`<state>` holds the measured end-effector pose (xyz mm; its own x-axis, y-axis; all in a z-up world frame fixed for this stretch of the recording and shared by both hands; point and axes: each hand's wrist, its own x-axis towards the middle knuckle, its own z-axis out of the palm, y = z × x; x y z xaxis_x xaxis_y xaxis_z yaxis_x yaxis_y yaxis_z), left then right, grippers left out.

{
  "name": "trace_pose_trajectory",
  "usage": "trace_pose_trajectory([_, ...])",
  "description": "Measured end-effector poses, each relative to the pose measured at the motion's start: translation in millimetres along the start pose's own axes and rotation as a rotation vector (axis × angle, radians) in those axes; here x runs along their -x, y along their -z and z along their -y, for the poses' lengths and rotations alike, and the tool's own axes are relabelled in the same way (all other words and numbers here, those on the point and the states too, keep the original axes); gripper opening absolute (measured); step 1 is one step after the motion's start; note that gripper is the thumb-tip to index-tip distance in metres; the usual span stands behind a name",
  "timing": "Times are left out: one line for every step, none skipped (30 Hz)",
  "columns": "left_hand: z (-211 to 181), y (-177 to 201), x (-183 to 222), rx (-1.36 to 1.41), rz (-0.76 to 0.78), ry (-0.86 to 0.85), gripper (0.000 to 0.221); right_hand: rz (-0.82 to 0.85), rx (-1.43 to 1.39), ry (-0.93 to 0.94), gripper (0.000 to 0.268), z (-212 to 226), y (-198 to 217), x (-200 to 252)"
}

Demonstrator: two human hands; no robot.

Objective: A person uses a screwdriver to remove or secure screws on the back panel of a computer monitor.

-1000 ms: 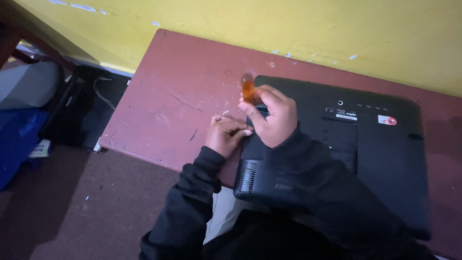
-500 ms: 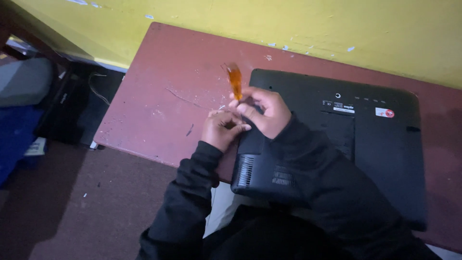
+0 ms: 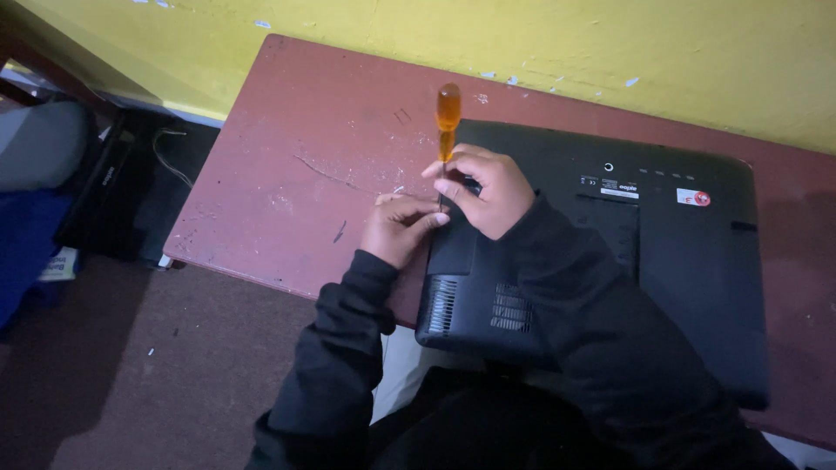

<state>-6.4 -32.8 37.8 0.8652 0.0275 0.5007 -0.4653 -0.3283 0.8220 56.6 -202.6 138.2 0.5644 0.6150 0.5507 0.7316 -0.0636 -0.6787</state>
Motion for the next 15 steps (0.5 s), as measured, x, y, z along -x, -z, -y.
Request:
trace_pose_trajectory([3,-1,2,-0.056,-0.047,0.086,0.019,0.011,-0.002,-0.016,0.006,4,0,-1])
trace_pose_trajectory([7,-2,3,-0.113,-0.093,0.172,0.023,0.022,-0.004,-0.032,0.007,9,-1,-2])
trace_pose_trajectory([10,-2,4,-0.114,-0.093,0.173,0.023,0.022,-0.005,-0.032,0.007,8,-2,-1])
trace_pose_trajectory([13,-3,5,-0.122,-0.098,0.16,0.029,0.024,-0.01,-0.047,0.008,8,-2,1])
trace_pose_trajectory([15,-3,6,-0.129,-0.103,0.147,0.036,0.027,-0.015,-0.063,0.009,7,-3,3])
trace_pose_trajectory([7,-2,3,-0.129,-0.102,0.148,0.036,0.026,-0.015,-0.065,0.009,8,-2,3])
trace_pose_trajectory([-2,-2,1,-0.103,-0.067,0.1,0.034,0.026,-0.008,-0.074,0.011,9,-2,3])
trace_pose_trajectory([-11,-1,-3,-0.077,-0.033,0.05,0.033,0.026,0.002,-0.082,0.012,11,-1,2])
trace_pose_trajectory([-11,-2,-3,-0.075,-0.032,0.048,0.033,0.026,0.004,-0.083,0.012,9,-2,3])
trace_pose_trajectory([-12,-3,-3,-0.061,-0.016,0.046,0.022,0.018,0.011,-0.059,0.01,7,-3,3])
trace_pose_trajectory([-12,-3,-3,-0.048,0.0,0.044,0.012,0.009,0.019,-0.035,0.009,5,-4,4])
trace_pose_trajectory([-1,-5,0,-0.049,-0.001,0.044,0.012,0.01,0.018,-0.033,0.009,5,-4,3])
trace_pose_trajectory([10,-7,3,-0.066,-0.042,0.113,0.019,0.007,0.008,-0.036,0.007,5,-5,3])
trace_pose_trajectory([22,-8,6,-0.084,-0.081,0.182,0.027,0.003,-0.002,-0.039,0.006,5,-5,3])
trace_pose_trajectory([18,-7,6,-0.086,-0.081,0.182,0.027,0.002,-0.004,-0.038,0.006,5,-6,3])
